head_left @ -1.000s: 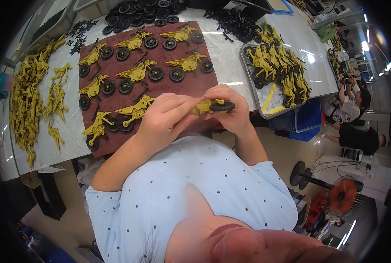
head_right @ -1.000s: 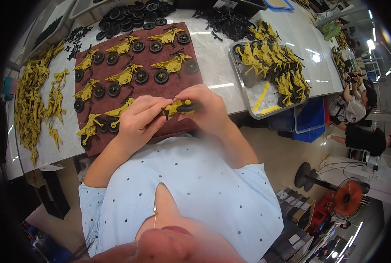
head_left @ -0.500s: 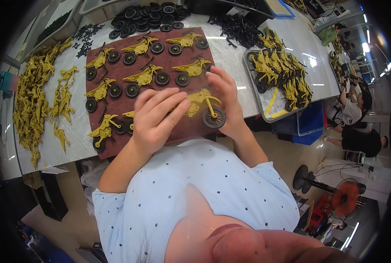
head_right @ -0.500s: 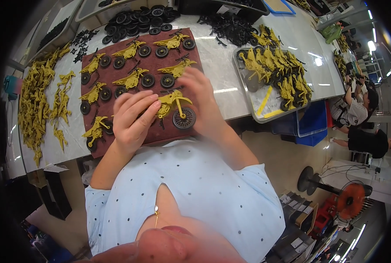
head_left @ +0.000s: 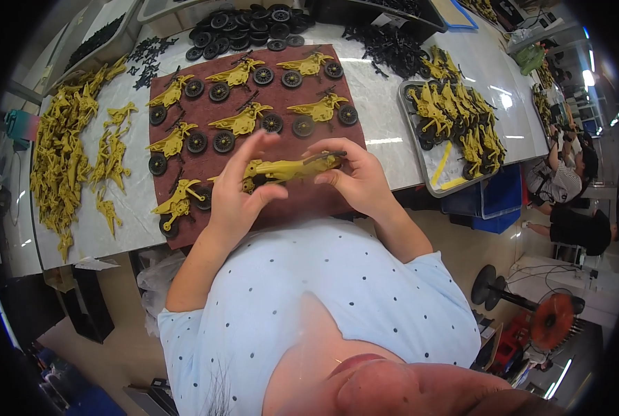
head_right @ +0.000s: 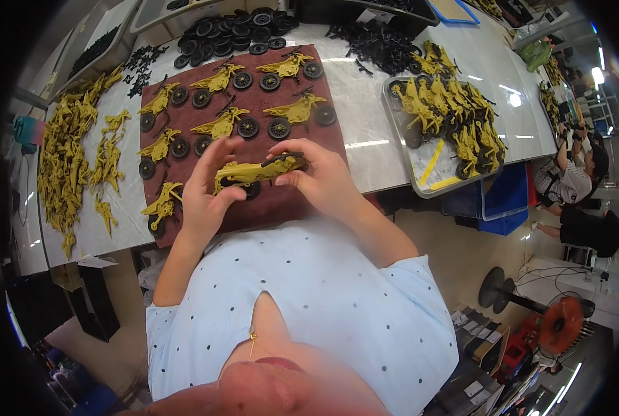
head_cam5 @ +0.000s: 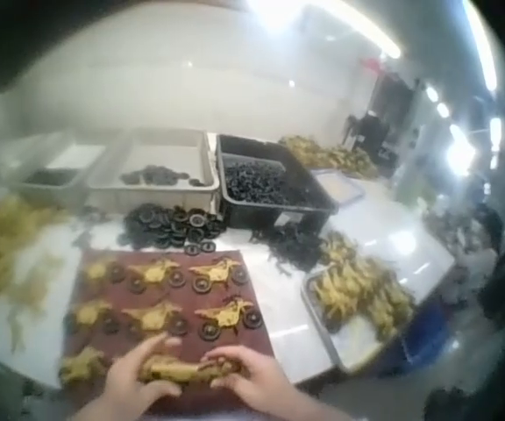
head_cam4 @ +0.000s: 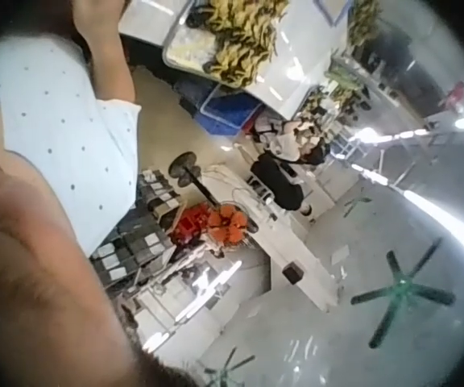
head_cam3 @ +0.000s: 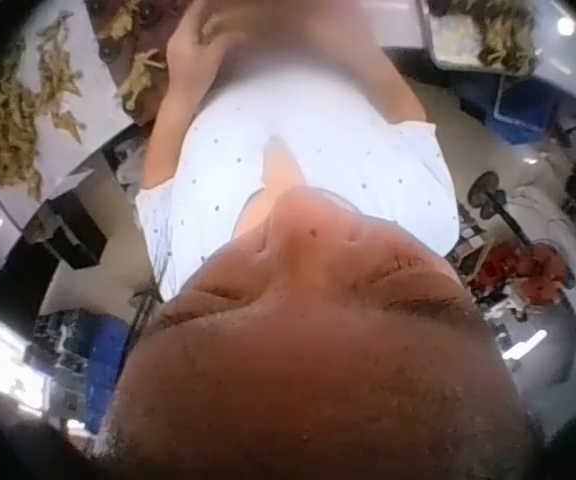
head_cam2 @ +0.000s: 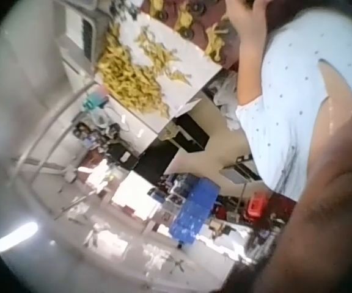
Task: The person assembles plastic toy motorcycles by hand, attaching wheels and other plastic parts to the toy motorcycle bodies.
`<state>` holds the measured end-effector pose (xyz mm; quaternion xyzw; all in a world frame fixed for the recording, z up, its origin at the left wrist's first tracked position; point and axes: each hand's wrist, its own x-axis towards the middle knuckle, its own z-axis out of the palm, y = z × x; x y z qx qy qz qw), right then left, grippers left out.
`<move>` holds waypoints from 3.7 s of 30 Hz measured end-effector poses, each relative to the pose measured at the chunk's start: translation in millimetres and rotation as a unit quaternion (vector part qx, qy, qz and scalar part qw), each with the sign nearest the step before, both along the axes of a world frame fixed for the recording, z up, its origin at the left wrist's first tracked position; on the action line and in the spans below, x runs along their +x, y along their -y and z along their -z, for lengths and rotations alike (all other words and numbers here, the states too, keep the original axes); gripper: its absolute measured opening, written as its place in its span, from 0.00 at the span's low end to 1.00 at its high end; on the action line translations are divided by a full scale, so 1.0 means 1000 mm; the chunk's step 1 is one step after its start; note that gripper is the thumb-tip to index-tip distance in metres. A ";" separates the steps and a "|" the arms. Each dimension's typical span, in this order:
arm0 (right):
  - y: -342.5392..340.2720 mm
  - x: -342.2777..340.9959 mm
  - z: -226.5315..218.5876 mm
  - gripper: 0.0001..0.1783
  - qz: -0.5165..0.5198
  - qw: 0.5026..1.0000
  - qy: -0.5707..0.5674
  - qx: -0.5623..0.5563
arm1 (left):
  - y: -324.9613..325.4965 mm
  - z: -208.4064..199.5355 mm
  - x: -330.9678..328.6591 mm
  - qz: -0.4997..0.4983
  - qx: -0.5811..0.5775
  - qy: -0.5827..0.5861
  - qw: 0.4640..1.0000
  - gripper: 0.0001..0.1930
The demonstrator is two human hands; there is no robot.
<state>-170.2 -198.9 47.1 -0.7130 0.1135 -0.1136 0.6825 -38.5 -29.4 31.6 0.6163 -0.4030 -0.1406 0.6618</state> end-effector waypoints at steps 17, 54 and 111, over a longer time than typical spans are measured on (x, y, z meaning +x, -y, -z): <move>-0.023 0.033 0.018 0.15 0.024 0.984 -0.081 0.158 | -0.025 -0.014 0.010 0.089 0.123 -0.335 0.930 0.15; -0.046 0.070 0.023 0.24 -0.017 0.924 -0.185 -0.334 | -0.134 0.019 0.049 -0.198 0.387 0.237 0.869 0.31; 0.158 -0.164 0.055 0.24 0.692 0.652 -0.114 -0.290 | -0.027 -0.018 0.028 -0.001 0.093 0.263 0.960 0.13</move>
